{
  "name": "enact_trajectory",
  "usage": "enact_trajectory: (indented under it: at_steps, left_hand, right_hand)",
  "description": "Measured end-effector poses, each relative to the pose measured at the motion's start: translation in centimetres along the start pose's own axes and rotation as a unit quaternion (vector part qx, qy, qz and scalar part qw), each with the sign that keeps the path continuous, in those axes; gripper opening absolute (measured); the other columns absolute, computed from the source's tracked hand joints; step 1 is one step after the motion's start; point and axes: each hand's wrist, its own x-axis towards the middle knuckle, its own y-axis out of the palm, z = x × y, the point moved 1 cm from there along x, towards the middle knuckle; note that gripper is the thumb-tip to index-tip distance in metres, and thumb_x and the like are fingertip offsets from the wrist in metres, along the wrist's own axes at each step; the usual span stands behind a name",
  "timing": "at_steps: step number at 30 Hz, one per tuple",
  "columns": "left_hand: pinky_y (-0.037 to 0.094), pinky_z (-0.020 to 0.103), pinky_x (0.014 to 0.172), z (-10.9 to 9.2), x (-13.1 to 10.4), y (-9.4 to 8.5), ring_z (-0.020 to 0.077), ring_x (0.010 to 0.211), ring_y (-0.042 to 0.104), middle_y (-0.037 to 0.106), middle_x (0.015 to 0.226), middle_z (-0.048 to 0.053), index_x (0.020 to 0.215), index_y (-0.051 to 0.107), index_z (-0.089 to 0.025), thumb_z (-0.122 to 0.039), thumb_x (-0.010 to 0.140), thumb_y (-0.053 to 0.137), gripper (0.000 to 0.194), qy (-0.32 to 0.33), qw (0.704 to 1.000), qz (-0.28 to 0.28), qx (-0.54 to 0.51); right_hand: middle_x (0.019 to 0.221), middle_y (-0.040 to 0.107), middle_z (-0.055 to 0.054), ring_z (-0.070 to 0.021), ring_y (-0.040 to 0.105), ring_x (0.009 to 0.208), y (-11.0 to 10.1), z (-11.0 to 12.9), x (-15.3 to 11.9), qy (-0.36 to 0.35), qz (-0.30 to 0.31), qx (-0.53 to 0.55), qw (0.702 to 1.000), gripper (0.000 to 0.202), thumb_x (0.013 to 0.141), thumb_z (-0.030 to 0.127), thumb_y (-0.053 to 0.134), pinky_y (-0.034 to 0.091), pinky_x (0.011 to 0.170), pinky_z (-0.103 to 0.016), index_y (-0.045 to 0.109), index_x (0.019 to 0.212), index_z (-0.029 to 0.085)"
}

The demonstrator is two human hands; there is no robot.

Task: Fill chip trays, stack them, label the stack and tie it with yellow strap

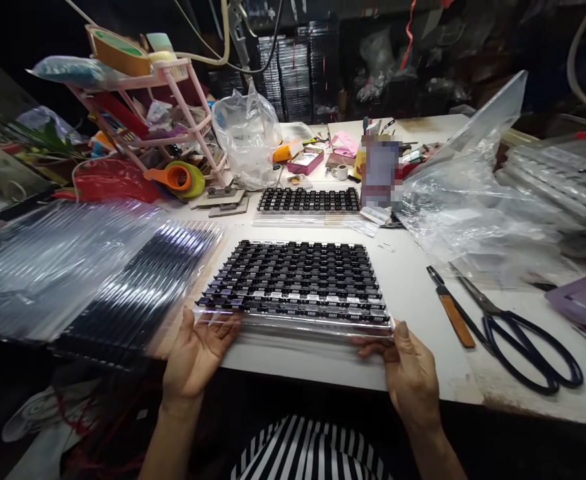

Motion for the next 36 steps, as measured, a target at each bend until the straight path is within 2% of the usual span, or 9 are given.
enact_trajectory:
  at_steps: [7,15,23,29,36]
  left_hand:
    - [0.052,0.043,0.084,0.1,-0.1,0.4,0.0281,0.095,0.066,0.072,0.097,0.014,0.095,0.068,-0.013,-0.033,0.097,0.028,0.045,-0.002,0.999,-0.031,0.018]
    - [0.052,0.043,0.084,0.1,-0.3,0.7,0.0262,0.093,0.067,0.072,0.095,0.013,0.094,0.066,-0.014,-0.034,0.096,0.03,0.041,-0.012,0.998,-0.061,0.024]
    - [0.051,0.044,0.085,0.3,0.3,1.5,0.026,0.09,0.068,0.072,0.088,0.015,0.087,0.067,-0.013,-0.034,0.096,0.029,0.044,-0.028,0.997,-0.069,0.032]
    - [0.05,0.043,0.086,0.3,0.4,1.5,0.0242,0.093,0.067,0.072,0.093,0.013,0.097,0.066,-0.015,-0.033,0.097,0.027,0.043,-0.029,0.996,-0.075,0.029]
    - [0.05,0.043,0.084,0.3,0.5,1.3,0.0241,0.09,0.067,0.072,0.092,0.013,0.093,0.066,-0.016,-0.033,0.096,0.029,0.04,-0.02,0.997,-0.071,0.022]
  right_hand:
    - [0.087,0.07,-0.009,-0.0257,0.064,0.083,0.0,-0.3,-0.1,-0.008,-0.008,0.023,1.0,0.026,0.084,0.041,0.057,0.052,0.071,-0.039,0.07,0.089,0.019]
    - [0.071,0.069,-0.007,-0.0207,0.063,0.065,-0.2,-0.4,-0.1,-0.006,-0.014,-0.002,1.0,0.029,0.084,0.044,0.057,0.05,0.069,-0.036,0.07,0.08,0.019]
    - [0.072,0.069,-0.005,-0.0205,0.061,0.066,-0.1,-0.5,-0.1,-0.015,-0.005,-0.022,1.0,0.028,0.086,0.043,0.054,0.048,0.066,-0.034,0.07,0.081,0.021]
    - [0.074,0.07,-0.005,-0.021,0.061,0.066,-0.3,-0.8,-0.2,-0.018,0.011,-0.048,0.999,0.029,0.088,0.042,0.05,0.048,0.067,-0.034,0.07,0.082,0.022]
    - [0.075,0.07,-0.005,-0.0192,0.062,0.066,-0.1,-0.7,-0.2,-0.032,0.016,-0.071,0.997,0.032,0.091,0.041,0.045,0.049,0.065,-0.031,0.069,0.08,0.022]
